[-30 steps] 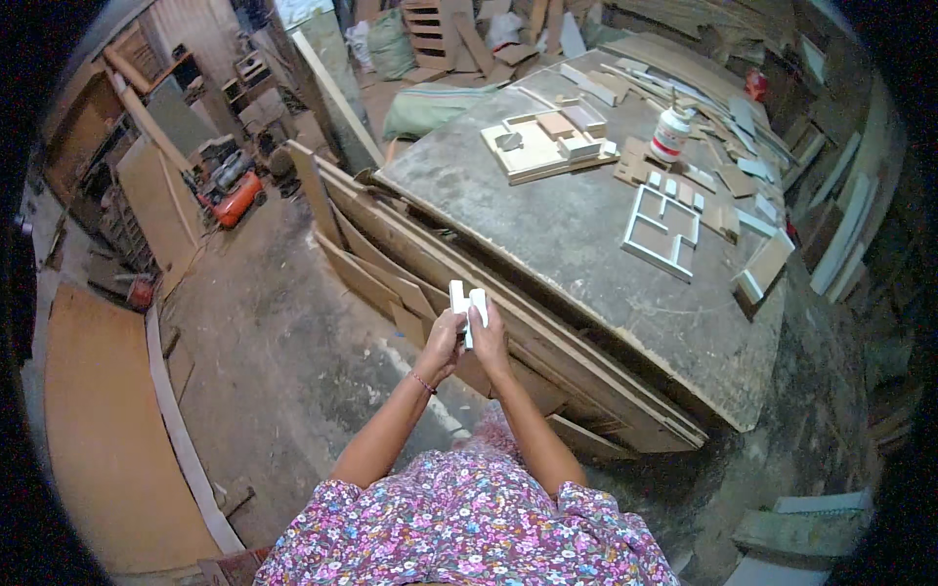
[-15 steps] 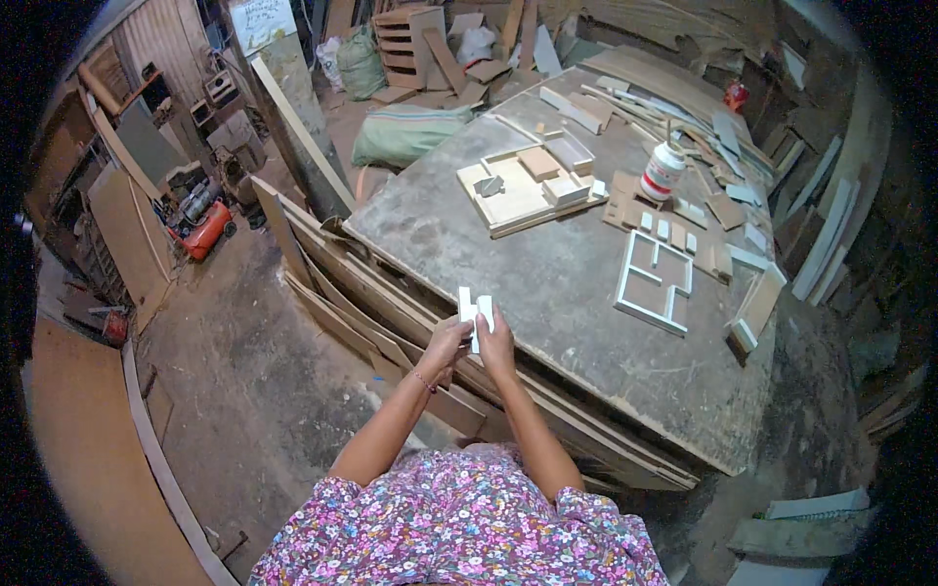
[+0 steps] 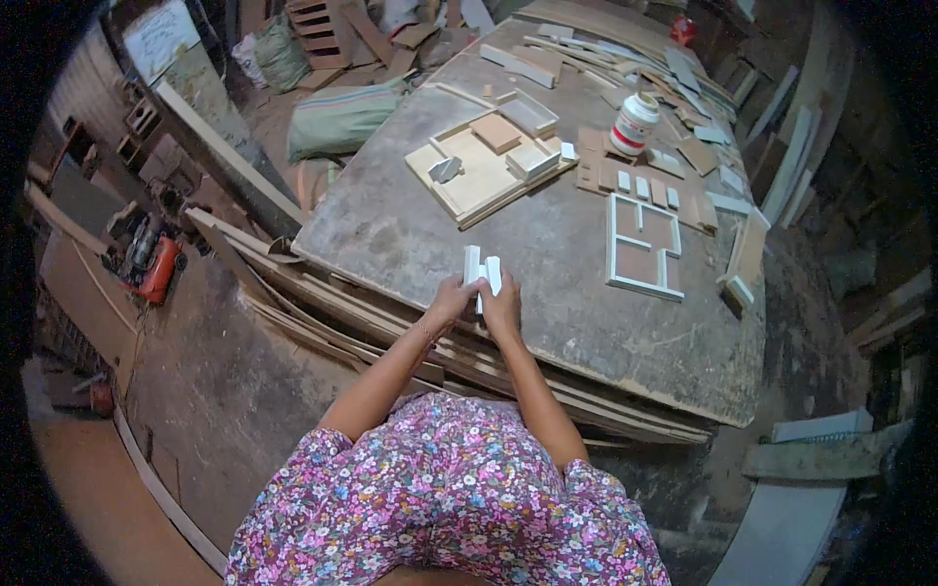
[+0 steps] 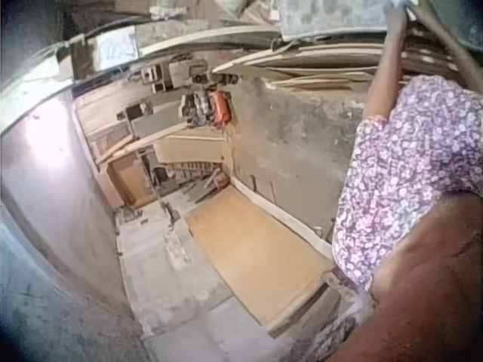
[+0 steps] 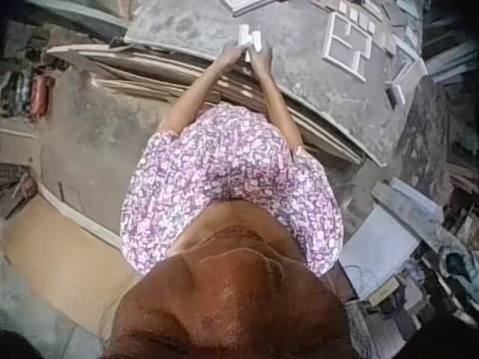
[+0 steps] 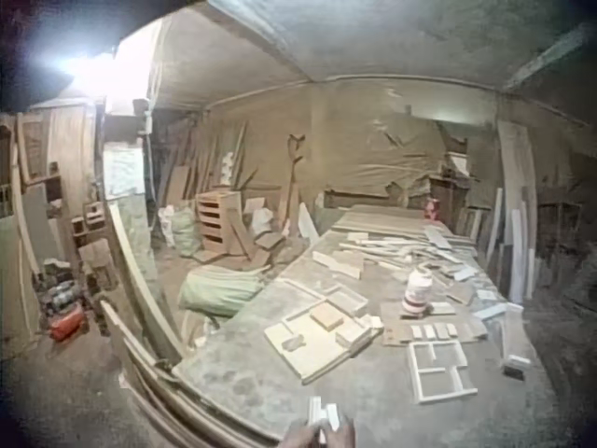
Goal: The person assembles small wooden frames by hand on a cluttered workbench. They pick up small rectangular wooden pieces, align them with larger frame structures, and press them together to form a box-like shape. The person handles various wooden components, including slats and panels, arranging them into a specific configuration.
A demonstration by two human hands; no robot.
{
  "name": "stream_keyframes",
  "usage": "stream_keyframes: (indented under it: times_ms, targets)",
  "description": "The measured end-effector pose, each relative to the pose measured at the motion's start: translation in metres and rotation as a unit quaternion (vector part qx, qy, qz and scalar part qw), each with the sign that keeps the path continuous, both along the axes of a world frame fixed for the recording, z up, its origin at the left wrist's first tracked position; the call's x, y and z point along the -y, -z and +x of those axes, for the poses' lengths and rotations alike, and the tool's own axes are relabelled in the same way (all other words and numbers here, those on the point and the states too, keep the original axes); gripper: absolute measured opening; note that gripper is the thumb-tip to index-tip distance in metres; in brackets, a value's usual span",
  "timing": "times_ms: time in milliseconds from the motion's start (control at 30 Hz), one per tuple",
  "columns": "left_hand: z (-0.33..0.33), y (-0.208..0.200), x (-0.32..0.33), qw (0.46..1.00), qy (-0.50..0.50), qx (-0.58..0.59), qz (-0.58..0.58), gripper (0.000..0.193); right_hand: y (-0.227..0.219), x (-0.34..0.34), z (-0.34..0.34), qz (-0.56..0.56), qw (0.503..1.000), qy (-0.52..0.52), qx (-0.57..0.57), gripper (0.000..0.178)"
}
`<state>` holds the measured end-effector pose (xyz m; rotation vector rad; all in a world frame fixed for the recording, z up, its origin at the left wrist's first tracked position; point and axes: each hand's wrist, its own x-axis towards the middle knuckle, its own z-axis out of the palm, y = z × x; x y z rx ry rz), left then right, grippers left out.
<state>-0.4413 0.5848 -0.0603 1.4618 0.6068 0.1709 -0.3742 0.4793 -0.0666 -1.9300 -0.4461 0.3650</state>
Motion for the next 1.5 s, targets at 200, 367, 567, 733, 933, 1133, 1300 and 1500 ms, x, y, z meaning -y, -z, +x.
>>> stream_keyframes:
  times_ms: [200, 367, 567, 733, 933, 1133, 1300, 1500]
  targets:
    - [0.032, 0.013, -0.023, 0.999, 0.012, 0.047, 0.01, 0.027, -0.01, -0.022, 0.015, -0.052, 0.998, 0.026, 0.024, 0.052]
    - [0.066, 0.021, -0.039, 0.999, 0.041, 0.01, -0.001, 0.029, 0.003, -0.036, 0.043, -0.025, 0.989, 0.092, 0.109, 0.042]
    - [0.12, 0.017, -0.045, 0.966, 0.025, 0.004, 0.256, 0.042, 0.003, -0.046, 0.097, -0.054, 0.983, 0.083, 0.154, 0.045]
    - [0.151, 0.012, -0.043, 0.948, 0.039, -0.034, 0.314, 0.037, 0.009, -0.05, 0.136, -0.068, 0.983, 0.078, 0.151, 0.047]
    - [0.143, -0.031, -0.045, 0.905, 0.038, 0.006, 0.424, 0.024, -0.015, -0.063, 0.131, -0.116, 0.957, 0.1, 0.246, 0.044]
    - [0.132, -0.047, -0.091, 0.803, -0.02, -0.011, 0.596, 0.029, -0.047, -0.102, 0.126, -0.178, 0.927, -0.043, 0.328, 0.038]
    - [0.125, -0.037, -0.1, 0.755, 0.065, -0.092, 0.646, 0.025, -0.026, -0.106, 0.124, -0.217, 0.916, -0.071, 0.329, 0.04]
    - [0.126, -0.023, -0.1, 0.76, 0.07, -0.078, 0.642, 0.012, -0.037, -0.096, 0.125, -0.233, 0.911, -0.103, 0.323, 0.034]
